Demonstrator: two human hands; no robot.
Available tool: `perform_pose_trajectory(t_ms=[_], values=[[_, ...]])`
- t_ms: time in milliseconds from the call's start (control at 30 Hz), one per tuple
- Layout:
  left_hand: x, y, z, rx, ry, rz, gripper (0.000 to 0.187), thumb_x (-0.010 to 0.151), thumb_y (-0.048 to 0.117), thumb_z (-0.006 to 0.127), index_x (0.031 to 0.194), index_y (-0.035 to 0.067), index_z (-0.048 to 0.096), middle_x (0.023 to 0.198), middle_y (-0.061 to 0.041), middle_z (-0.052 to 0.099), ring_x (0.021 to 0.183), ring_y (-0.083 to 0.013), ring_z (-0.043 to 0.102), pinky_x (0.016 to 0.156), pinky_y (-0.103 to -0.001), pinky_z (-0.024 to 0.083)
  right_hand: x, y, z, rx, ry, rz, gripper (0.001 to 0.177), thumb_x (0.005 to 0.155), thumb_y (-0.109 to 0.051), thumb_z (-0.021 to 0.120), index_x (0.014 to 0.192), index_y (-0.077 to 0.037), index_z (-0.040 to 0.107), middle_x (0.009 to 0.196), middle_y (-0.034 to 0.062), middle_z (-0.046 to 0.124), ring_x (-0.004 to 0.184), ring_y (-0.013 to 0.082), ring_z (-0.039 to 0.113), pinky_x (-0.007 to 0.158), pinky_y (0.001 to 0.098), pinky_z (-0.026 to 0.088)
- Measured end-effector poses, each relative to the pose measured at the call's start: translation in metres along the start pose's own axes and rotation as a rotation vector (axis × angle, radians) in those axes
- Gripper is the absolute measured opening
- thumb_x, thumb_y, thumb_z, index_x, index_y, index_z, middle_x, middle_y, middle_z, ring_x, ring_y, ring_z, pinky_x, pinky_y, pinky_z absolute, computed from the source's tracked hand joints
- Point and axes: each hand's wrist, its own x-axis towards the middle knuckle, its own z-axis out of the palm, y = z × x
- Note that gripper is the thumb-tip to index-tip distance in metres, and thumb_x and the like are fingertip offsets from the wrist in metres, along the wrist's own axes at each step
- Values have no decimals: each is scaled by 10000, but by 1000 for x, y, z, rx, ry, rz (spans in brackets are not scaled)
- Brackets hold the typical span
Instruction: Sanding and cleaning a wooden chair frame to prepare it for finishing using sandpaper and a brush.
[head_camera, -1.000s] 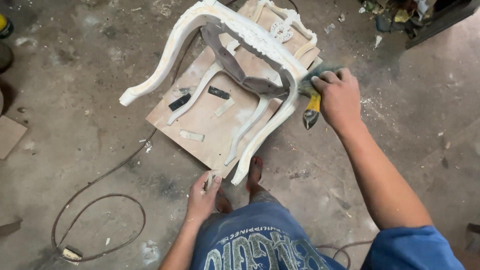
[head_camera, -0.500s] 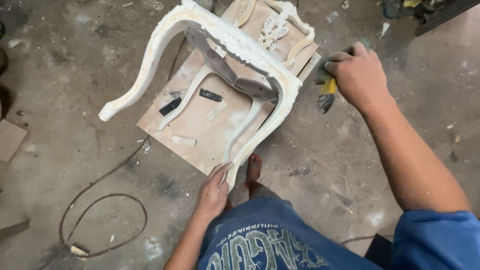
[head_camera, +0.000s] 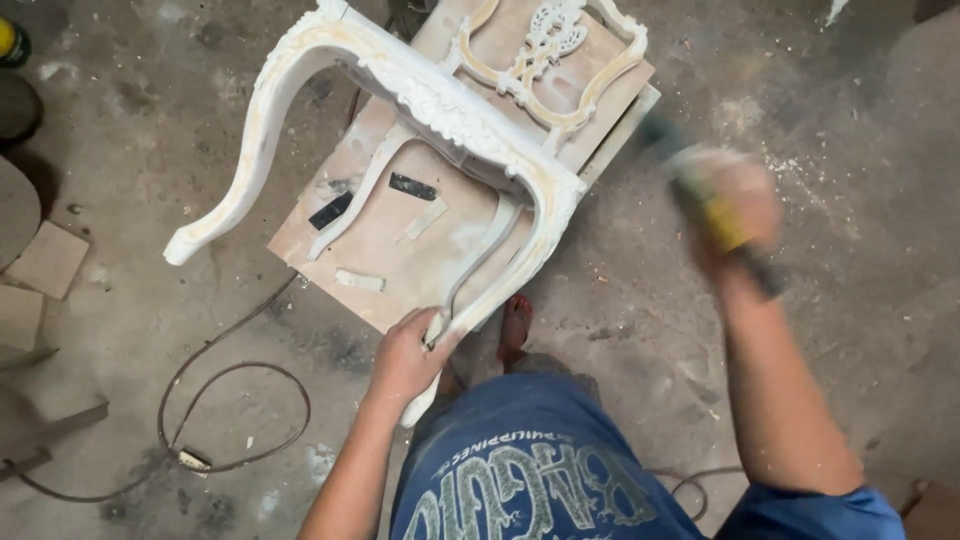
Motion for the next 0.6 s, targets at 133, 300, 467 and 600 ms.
perform_pose_trajectory(t_ms=[133,300,467,600], values=[[-6,-1,5,35,-21,-55,365,869,407,776,1023,83,705,973,-50,700,892,-256,674,725,-381,493,51,25,-29,-236,388,324,555,958,-367,799,1330,-9,594,1305,209,626,1185,390,593,1009,458,433],[-20,5,2,-147,88,-271,294,825,344,821,935,75,775,905,-41,783,838,-195,712,761,-323,523,108,80,48,-176,-60,565,552,880,-259,813,1338,-33,606,1317,181,670,1188,356,648,981,502,531],[-34,20,-12,-207,-15,-932,296,813,359,839,969,107,833,915,13,793,778,-138,627,732,-267,463,157,192,139,50,-94,361,306,850,-346,801,979,-71,766,958,63,770,898,151,676,783,386,515],[-56,10,-11,-268,26,-935,269,849,311,821,949,61,817,753,-50,700,596,-150,519,604,-285,423,165,249,194,191,309,648,363,850,-388,805,1052,-104,705,1005,79,747,900,206,706,713,408,574]])
